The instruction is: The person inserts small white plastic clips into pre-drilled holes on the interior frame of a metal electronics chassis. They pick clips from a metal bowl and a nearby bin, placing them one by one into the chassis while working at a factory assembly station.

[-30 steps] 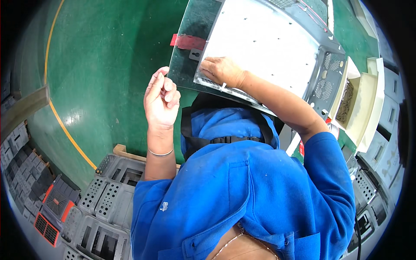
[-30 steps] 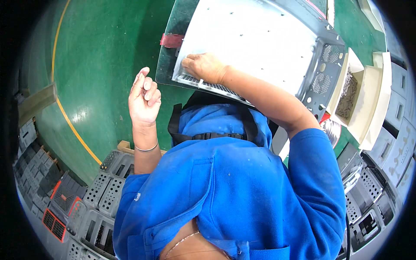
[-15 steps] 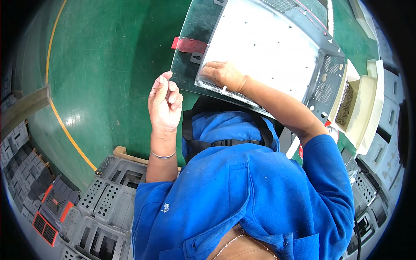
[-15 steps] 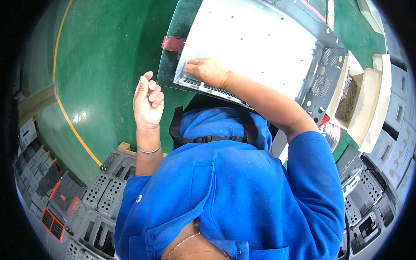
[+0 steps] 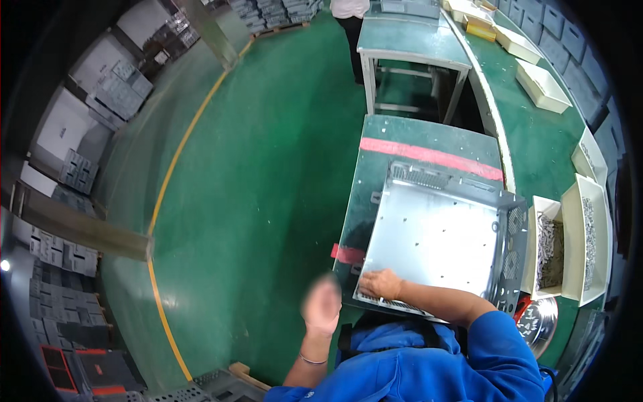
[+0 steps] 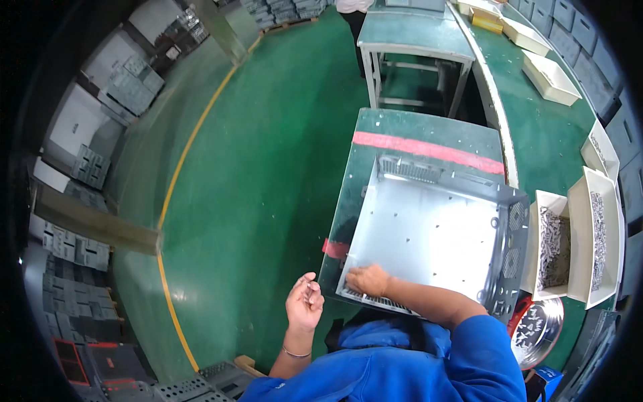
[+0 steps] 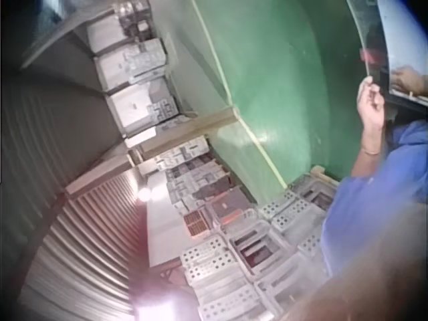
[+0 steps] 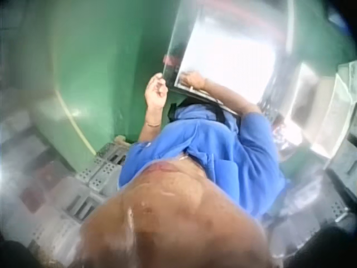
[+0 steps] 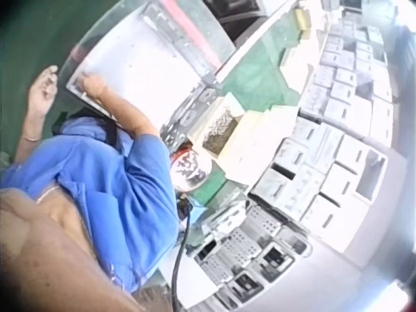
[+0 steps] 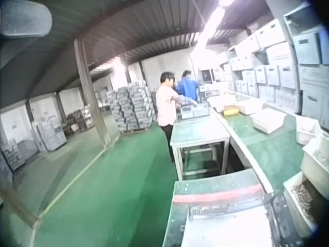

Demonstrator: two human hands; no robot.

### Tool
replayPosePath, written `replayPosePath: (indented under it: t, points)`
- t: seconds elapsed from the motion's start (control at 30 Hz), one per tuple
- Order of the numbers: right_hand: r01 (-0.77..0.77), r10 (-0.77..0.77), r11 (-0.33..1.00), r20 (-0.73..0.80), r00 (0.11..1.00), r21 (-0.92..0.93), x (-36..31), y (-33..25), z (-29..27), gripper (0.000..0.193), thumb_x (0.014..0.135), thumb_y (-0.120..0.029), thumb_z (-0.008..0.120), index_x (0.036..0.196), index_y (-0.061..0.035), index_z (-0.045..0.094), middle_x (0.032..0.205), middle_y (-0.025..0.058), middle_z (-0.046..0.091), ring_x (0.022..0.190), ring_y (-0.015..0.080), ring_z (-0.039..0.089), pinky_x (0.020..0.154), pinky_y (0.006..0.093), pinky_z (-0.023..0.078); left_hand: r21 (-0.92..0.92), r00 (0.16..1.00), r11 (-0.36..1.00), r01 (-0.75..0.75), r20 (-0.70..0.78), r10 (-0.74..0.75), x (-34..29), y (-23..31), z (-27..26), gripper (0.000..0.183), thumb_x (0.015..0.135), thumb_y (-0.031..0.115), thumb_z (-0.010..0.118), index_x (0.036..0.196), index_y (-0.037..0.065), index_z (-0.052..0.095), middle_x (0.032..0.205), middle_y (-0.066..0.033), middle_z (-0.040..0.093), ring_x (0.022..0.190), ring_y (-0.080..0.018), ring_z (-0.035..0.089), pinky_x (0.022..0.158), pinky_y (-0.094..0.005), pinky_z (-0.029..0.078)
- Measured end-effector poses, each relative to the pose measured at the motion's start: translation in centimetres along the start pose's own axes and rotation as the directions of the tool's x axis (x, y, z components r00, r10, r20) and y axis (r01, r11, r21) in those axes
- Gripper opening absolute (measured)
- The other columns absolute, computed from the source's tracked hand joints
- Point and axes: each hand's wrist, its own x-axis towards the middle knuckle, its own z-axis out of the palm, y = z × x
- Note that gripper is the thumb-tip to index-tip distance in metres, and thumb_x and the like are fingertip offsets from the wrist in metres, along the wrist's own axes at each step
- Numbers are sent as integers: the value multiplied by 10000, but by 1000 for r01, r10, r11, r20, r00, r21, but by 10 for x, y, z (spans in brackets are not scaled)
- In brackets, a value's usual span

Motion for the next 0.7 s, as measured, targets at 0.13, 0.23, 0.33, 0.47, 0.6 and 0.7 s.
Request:
replayPosePath:
  t: [0.13,0.23,0.33,0.47,0.6,0.7]
  points:
    - [-63,63,998,129,990,-3,7,-8,-12,173,758,-281,492,720,-114,465,710,44,514,620,212,565,467,344,447,15,998,998,55,29,-56,5,1,6,175,817,94,400,934,12,502,684,-82,545,431,-84,393,357,-194,290]
    - [-96,92,995,160,983,21,3,-11,-15,154,766,-268,475,756,-115,472,759,45,523,669,216,573,491,357,455,25,997,997,79,14,-79,11,0,11,163,824,91,402,929,19,505,675,-80,542,428,-81,386,352,-190,283]
    - [-72,63,996,158,985,53,0,-11,-21,138,757,-256,472,768,-117,474,783,36,510,688,206,570,492,354,457,46,999,998,39,7,-39,11,1,18,145,838,98,403,909,28,507,664,-73,539,423,-79,381,347,-185,276]
    - [-25,13,997,171,985,68,-3,-6,-14,119,742,-230,467,780,-117,473,787,32,490,688,202,568,494,349,462,104,1000,994,16,-2,-16,12,2,27,122,849,138,417,876,53,499,626,-39,514,416,-68,375,336,-177,271]
    - [-49,38,997,157,987,64,0,-6,-10,113,736,-208,473,775,-102,472,779,37,489,701,203,567,498,350,463,125,1000,992,31,-3,-31,13,2,32,140,858,173,416,842,59,495,603,-28,504,411,-65,365,329,-178,260]
    - [-61,59,998,52,997,30,-2,-5,8,156,741,-263,498,737,-112,461,742,27,487,646,190,557,452,337,444,146,998,988,57,-1,-57,13,1,36,168,863,201,408,818,62,491,582,-23,495,399,-62,352,322,-177,246]
